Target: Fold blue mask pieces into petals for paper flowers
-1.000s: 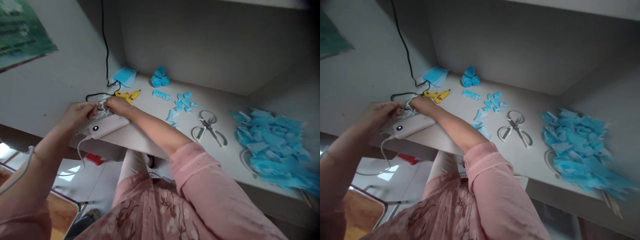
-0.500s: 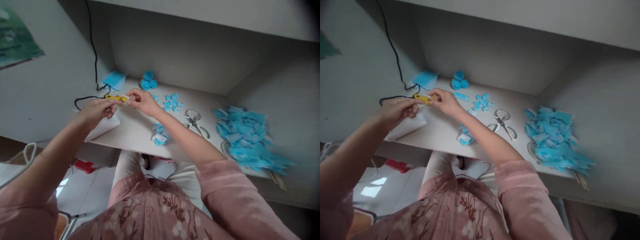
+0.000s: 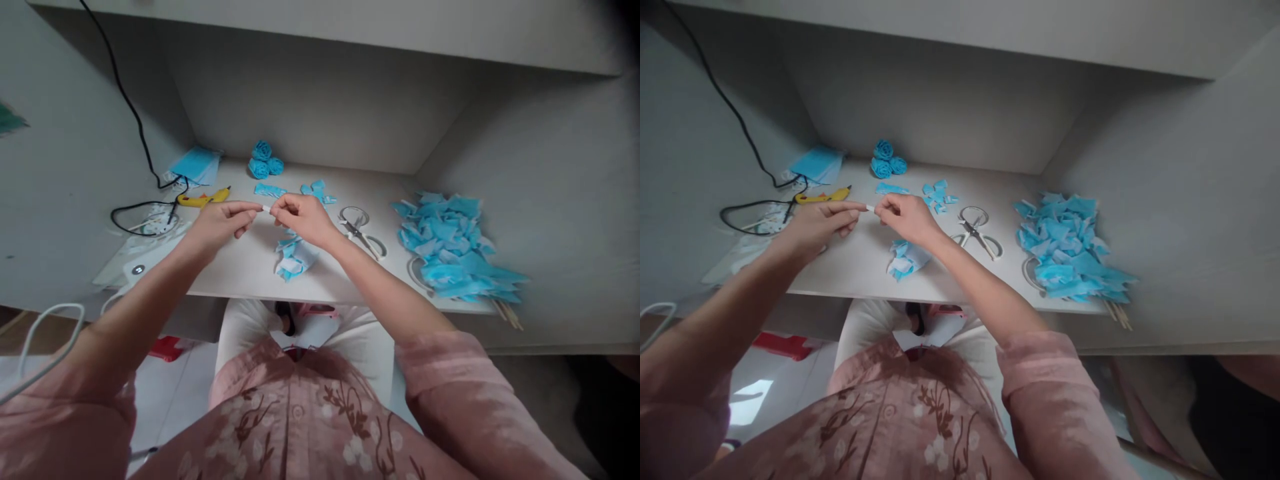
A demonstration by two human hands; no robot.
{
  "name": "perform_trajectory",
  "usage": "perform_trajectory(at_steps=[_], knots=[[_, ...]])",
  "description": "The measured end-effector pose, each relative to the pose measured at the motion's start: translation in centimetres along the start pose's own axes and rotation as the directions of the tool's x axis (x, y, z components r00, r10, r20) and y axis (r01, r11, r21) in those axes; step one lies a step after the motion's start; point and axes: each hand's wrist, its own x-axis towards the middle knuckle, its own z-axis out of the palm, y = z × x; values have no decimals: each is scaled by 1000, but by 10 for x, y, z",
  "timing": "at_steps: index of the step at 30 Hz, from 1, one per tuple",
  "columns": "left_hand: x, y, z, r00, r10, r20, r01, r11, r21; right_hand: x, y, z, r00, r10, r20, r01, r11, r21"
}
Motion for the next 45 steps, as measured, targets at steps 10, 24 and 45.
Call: perform_trajectory(at_steps=[10, 24, 45], knots=[[5, 3, 25, 986, 47, -161, -41, 998, 42, 1, -2, -6, 999, 29, -36, -35, 979, -201], [16, -29, 49, 973, 116, -200, -132, 989, -66, -29, 14, 16, 956, -138, -257, 27, 919, -392], [-3, -23, 78, 971, 181, -159, -198, 975, -98, -43, 28, -33, 842, 387, -375, -320, 919, 230]])
